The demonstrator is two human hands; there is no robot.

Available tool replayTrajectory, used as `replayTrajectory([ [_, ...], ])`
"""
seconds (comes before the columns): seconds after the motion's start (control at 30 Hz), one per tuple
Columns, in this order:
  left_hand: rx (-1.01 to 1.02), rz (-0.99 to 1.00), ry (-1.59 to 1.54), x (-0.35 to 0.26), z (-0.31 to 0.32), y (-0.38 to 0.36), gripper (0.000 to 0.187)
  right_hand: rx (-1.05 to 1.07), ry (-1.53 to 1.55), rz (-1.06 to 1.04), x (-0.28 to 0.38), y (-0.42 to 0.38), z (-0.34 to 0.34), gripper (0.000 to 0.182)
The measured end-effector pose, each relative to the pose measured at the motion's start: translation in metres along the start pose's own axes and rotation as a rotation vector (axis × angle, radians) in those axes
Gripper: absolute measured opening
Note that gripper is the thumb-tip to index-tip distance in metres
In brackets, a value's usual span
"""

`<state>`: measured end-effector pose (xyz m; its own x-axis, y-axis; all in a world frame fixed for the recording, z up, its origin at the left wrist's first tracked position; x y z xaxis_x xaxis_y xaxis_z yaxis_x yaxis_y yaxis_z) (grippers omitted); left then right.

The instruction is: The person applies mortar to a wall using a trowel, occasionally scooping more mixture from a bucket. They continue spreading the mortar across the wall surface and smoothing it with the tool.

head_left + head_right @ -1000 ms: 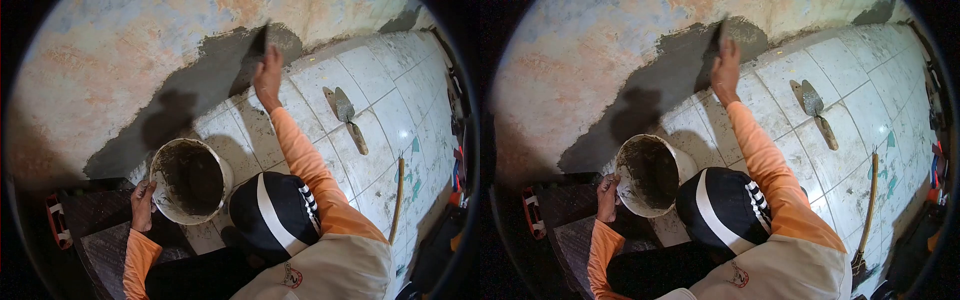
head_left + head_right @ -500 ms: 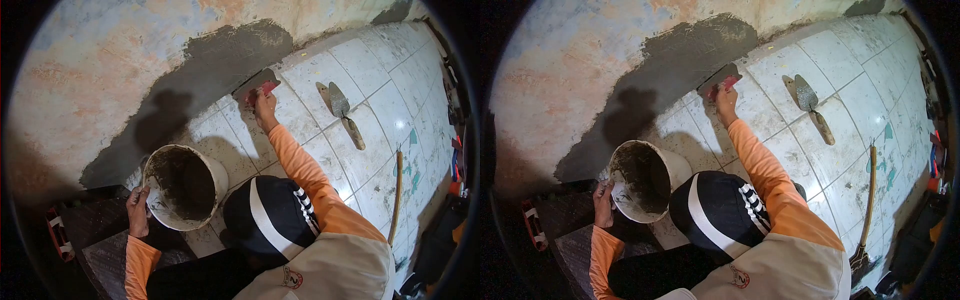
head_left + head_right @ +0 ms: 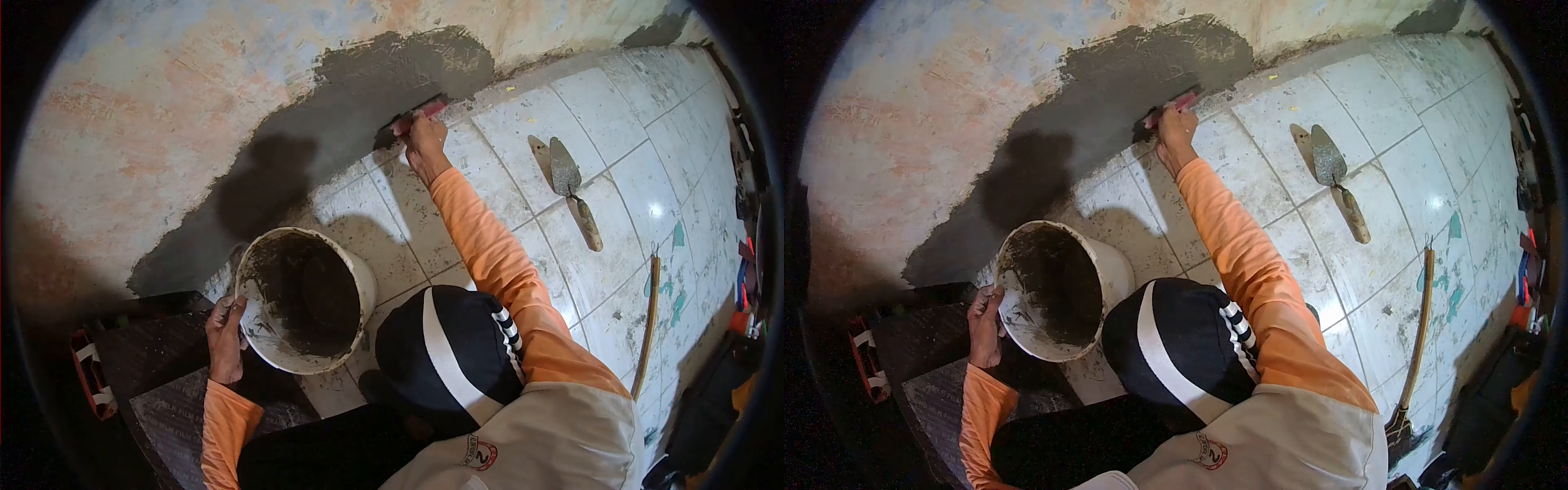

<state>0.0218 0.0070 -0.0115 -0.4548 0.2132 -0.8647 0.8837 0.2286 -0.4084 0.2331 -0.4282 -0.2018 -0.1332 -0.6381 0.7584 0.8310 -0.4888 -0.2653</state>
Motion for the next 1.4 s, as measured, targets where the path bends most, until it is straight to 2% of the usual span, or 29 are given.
replayTrajectory([
  [0.13,0.006,-0.002,-0.005,-0.009,0.008,-0.003,0.012,0.053,0.072,-0.074,0.032,-0.030,0.018,0.011],
  [0.2,0.009,0.000,-0.018,-0.009,0.009,-0.002,0.012,0.095,0.057,-0.061,0.033,-0.044,-0.004,0.008],
  [0.27,-0.029,0.025,0.026,-0.002,0.002,0.003,0.012,0.058,-0.012,-0.083,0.039,-0.065,-0.022,0.010],
  [0.3,-0.031,0.030,0.020,-0.003,0.002,0.003,0.012,-0.047,-0.027,-0.010,0.043,-0.069,-0.028,0.014],
  [0.4,-0.010,0.007,-0.009,-0.003,0.003,0.001,0.012,-0.102,-0.075,0.081,0.008,-0.034,-0.056,0.011],
  [0.47,0.023,0.014,-0.001,-0.002,0.000,0.002,0.012,-0.133,-0.094,0.111,-0.004,-0.005,-0.041,0.008],
  [0.53,0.014,0.008,0.019,-0.004,0.002,-0.001,0.012,-0.095,0.040,-0.008,0.001,0.006,-0.010,0.009],
  [0.63,-0.002,0.010,0.016,-0.001,-0.002,0.001,0.012,0.049,-0.002,-0.062,0.041,-0.012,0.025,0.009],
  [0.73,0.003,-0.004,-0.005,-0.004,0.006,-0.003,0.013,0.129,-0.034,-0.111,0.078,-0.041,0.019,0.011],
  [0.8,0.022,-0.006,-0.012,-0.008,0.006,0.000,0.012,0.048,0.013,-0.179,0.090,-0.058,0.002,0.011],
  [0.87,0.019,0.023,-0.001,-0.001,-0.001,0.004,0.010,-0.045,-0.063,-0.044,0.076,-0.058,-0.031,0.011],
  [0.93,0.025,0.018,-0.026,-0.003,0.004,0.002,0.010,-0.084,-0.062,0.000,0.039,-0.030,-0.050,0.011],
  [1.0,0.031,0.013,-0.024,-0.002,0.003,0.002,0.010,-0.132,-0.055,0.053,0.030,-0.006,-0.050,0.012],
  [1.1,0.028,0.007,-0.006,0.000,-0.004,0.004,0.010,0.003,-0.066,-0.077,0.052,0.009,0.002,0.010],
  [1.17,0.026,-0.003,0.001,0.001,-0.002,0.002,0.010,0.009,-0.072,-0.084,0.090,-0.011,0.040,0.010],
  [1.23,0.023,0.012,-0.033,-0.006,0.006,0.001,0.011,0.163,0.013,-0.199,0.122,-0.045,0.063,0.012],
  [1.33,-0.014,0.028,-0.035,-0.010,0.012,0.002,0.012,0.166,-0.044,-0.264,0.143,-0.069,0.046,0.015],
  [1.4,0.008,0.016,-0.017,-0.012,0.009,0.000,0.012,0.159,-0.058,-0.275,0.133,-0.064,0.014,0.018],
])
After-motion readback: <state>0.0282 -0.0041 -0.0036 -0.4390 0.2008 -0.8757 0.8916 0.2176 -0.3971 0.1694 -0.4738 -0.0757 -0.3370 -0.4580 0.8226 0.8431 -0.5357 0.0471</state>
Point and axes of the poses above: each hand's wrist, its own y-axis towards the middle knuckle, its own z-axis out of the palm, x = y × z, the point moved 2 cm from there along y, towards the middle knuckle, and after that the axes turned 7 degrees about -y, right-handed, at the moved point
